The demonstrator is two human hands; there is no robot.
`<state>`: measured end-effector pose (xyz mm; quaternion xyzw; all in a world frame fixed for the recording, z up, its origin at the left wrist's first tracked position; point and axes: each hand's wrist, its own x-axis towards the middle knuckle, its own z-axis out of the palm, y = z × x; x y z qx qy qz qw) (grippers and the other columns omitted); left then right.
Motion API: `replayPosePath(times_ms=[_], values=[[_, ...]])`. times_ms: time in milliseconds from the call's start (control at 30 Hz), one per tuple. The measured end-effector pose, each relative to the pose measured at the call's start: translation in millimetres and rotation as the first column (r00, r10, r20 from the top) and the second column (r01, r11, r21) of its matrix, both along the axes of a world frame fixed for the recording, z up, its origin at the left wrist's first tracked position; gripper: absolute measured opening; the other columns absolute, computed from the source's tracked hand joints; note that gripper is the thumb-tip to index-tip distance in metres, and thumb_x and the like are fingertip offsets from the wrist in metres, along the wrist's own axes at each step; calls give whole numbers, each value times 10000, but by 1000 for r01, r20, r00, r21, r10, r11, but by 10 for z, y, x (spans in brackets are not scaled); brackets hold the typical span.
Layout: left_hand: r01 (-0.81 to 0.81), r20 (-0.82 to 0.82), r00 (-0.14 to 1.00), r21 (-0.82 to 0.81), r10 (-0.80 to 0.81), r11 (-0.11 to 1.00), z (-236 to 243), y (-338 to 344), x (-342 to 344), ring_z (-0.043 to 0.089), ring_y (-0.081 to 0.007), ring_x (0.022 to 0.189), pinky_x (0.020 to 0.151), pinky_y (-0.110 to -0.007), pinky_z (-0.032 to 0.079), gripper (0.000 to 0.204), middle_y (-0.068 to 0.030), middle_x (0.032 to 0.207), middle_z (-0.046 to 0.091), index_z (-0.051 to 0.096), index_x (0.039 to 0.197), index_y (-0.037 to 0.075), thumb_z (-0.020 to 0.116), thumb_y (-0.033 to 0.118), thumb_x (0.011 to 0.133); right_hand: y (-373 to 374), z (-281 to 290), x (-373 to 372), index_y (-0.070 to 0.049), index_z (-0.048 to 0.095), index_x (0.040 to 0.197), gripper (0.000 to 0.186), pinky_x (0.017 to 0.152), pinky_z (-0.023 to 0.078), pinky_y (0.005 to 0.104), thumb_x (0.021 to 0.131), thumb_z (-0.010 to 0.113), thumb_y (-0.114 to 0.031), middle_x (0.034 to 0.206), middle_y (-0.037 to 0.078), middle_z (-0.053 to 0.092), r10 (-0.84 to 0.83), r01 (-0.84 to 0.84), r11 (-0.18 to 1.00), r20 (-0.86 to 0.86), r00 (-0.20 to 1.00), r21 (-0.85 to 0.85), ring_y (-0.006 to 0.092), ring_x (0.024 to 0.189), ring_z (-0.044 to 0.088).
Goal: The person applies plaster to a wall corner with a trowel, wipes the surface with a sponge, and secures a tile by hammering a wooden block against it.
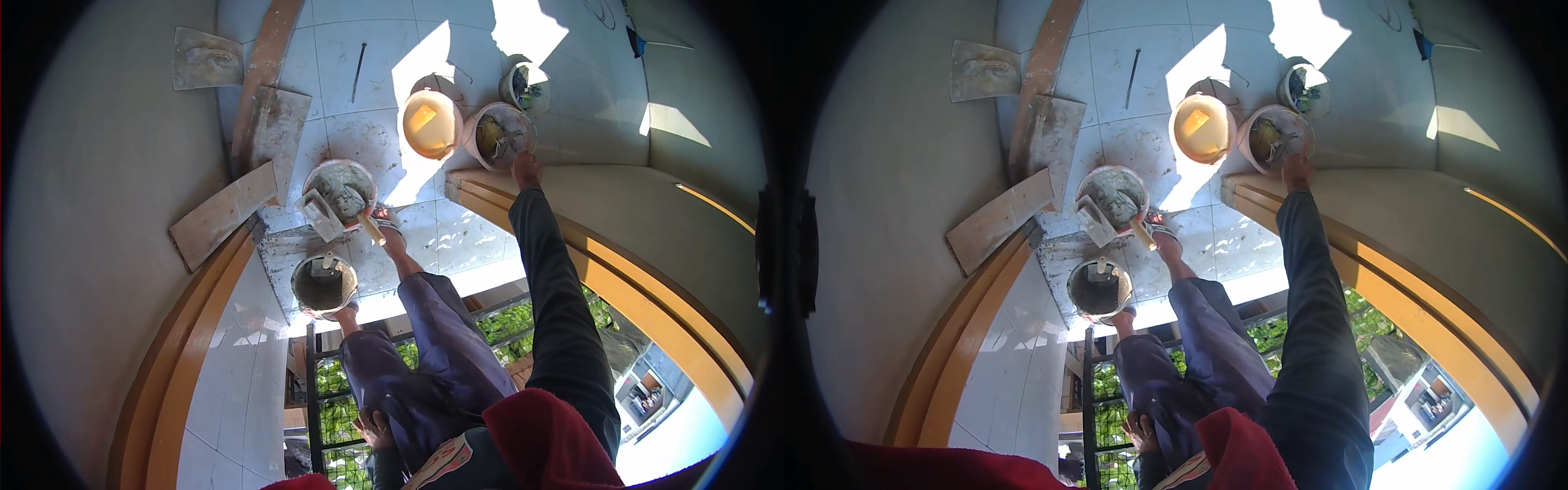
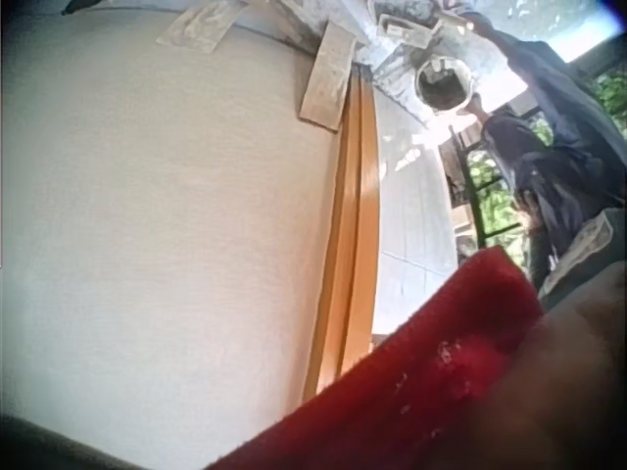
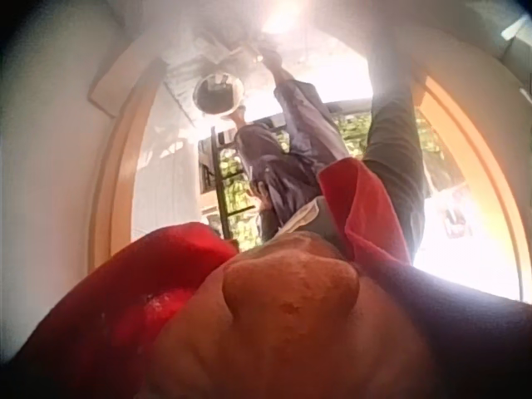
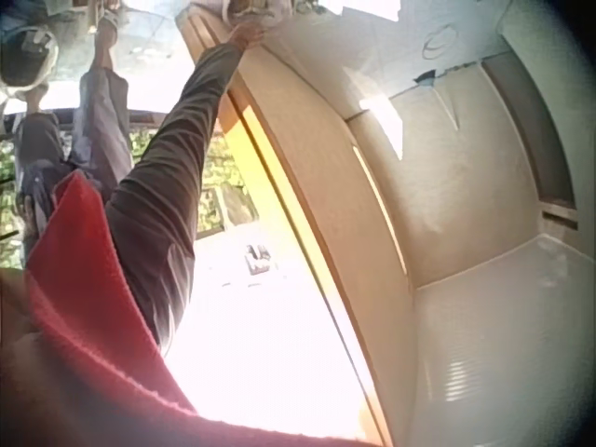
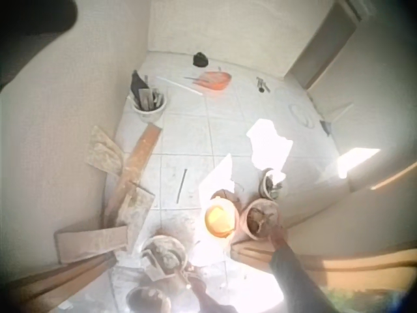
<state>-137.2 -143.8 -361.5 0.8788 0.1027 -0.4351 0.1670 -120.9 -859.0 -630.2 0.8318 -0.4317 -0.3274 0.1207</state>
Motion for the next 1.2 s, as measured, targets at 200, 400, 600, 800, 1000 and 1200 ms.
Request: replayPosePath(times_ms=[200,400,600,800,1000,1200], values=[[-89,27,996,55,87,995,194,-145,120,465,-380,1046,922,-504,380,424,-218,1081,515,552,1207,28,532,338,919,-48,-578,-158,-96,617,1075,322,782,577,423,850,601,-326,1031,106,684,-24,35,991,85,996,-132,291,919,701],[27,-31,999,60,-26,998,99,-343,312,459,-373,1051,923,-501,381,397,-206,1077,537,553,1198,16,529,311,934,-336,-657,-159,-86,617,1087,371,791,565,445,860,583,-378,1029,124,685,-110,122,986,101,989,-117,311,931,696],[91,-10,996,37,-91,995,97,-349,316,485,-375,997,905,-504,391,375,-210,1050,545,569,1189,16,560,290,933,-343,-330,-11,-75,659,993,354,807,558,460,869,567,-394,971,160,698,-279,316,944,284,917,-92,352,920,696],[74,-27,997,61,-73,995,157,-349,279,489,-337,948,869,-476,399,358,-161,1020,614,606,1125,53,559,351,932,-85,479,343,7,694,1036,470,868,535,464,819,576,-393,1081,249,681,-708,837,542,576,408,73,423,1005,665],[-20,97,995,-160,36,987,134,128,-86,558,-358,945,820,-482,458,423,-207,993,578,576,1191,51,614,341,886,131,629,-662,27,671,809,317,622,490,438,837,684,-289,741,158,674,-531,765,528,846,-40,368,279,673,639],[-455,247,836,-189,491,870,410,773,-598,589,-260,825,738,-411,485,393,-161,880,620,582,1187,37,664,261,876,1690,1995,743,-46,596,942,278,422,350,231,949,616,-324,595,-81,488,-803,-443,-238,-432,-411,864,59,453,437]])
